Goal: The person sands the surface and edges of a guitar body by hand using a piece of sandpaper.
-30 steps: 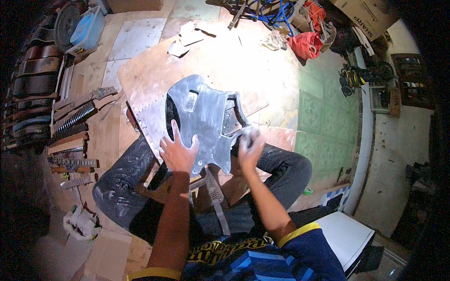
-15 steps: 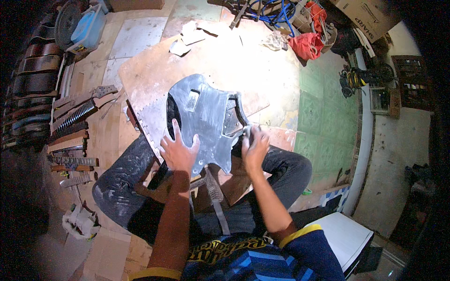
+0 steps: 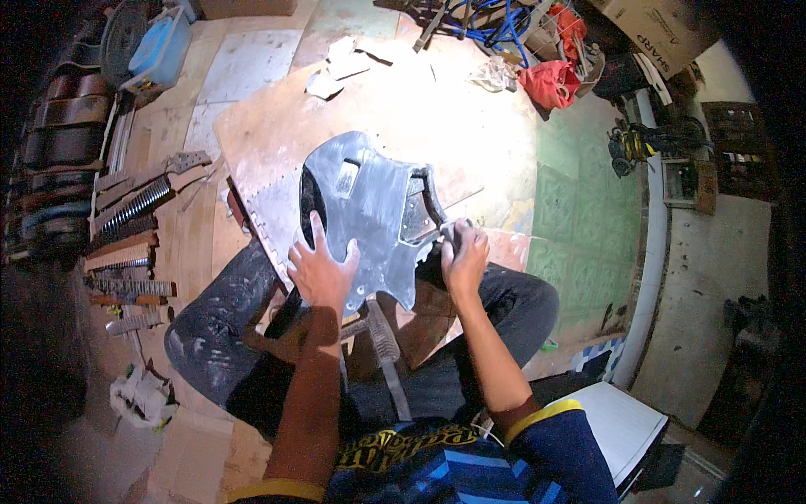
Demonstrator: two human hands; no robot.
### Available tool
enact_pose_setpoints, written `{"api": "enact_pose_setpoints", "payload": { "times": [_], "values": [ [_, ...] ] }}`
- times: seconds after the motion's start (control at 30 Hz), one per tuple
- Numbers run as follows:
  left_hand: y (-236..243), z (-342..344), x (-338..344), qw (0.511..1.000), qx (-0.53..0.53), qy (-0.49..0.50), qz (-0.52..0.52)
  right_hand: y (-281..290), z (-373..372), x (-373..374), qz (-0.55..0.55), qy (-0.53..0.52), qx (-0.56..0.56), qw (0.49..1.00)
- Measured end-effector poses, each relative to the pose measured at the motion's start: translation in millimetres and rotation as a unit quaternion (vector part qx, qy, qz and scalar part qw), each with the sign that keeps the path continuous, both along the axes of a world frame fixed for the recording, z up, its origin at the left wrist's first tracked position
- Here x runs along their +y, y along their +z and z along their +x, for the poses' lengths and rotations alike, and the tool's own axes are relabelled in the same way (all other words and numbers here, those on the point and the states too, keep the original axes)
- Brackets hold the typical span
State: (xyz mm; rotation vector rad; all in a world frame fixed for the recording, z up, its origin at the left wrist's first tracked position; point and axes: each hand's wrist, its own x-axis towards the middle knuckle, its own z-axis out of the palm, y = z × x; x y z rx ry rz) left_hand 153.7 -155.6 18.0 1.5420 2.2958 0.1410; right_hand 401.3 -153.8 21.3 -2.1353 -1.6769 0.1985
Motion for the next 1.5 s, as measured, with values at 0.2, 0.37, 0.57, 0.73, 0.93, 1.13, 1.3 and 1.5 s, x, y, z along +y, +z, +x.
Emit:
{"api": "enact_pose_setpoints", "payload": {
  "times": [0.2,0.37,0.57,0.73,0.93,1.13,1.3,1.5],
  "values": [
    [-4,-1,1,0.997,0.032,-0.010,0.069,4,-13,-23,-0.061,0.095,-0.032,0.993],
    [1,3,5,1.000,0.007,0.000,0.026,-13,-25,-29,-0.085,0.001,-0.058,0.995],
    [3,3,5,1.000,0.000,0.001,0.020,-1,2,-6,-0.002,0.010,-0.011,1.000],
    [-1,-3,0,0.997,0.049,-0.014,0.054,-9,-26,-39,-0.064,0.112,-0.014,0.992],
    [3,7,3,0.998,0.040,-0.013,0.040,-9,45,31,-0.025,-0.164,0.171,0.971],
    [-2,9,-5,0.990,0.044,-0.077,0.107,49,55,37,0.036,-0.070,0.466,0.881],
    [2,70,-26,0.902,-0.070,-0.397,0.158,74,50,29,0.044,-0.142,0.585,0.797],
    [1,122,-20,0.908,-0.003,-0.391,0.154,81,42,30,0.094,-0.145,0.770,0.614]
  ]
}}
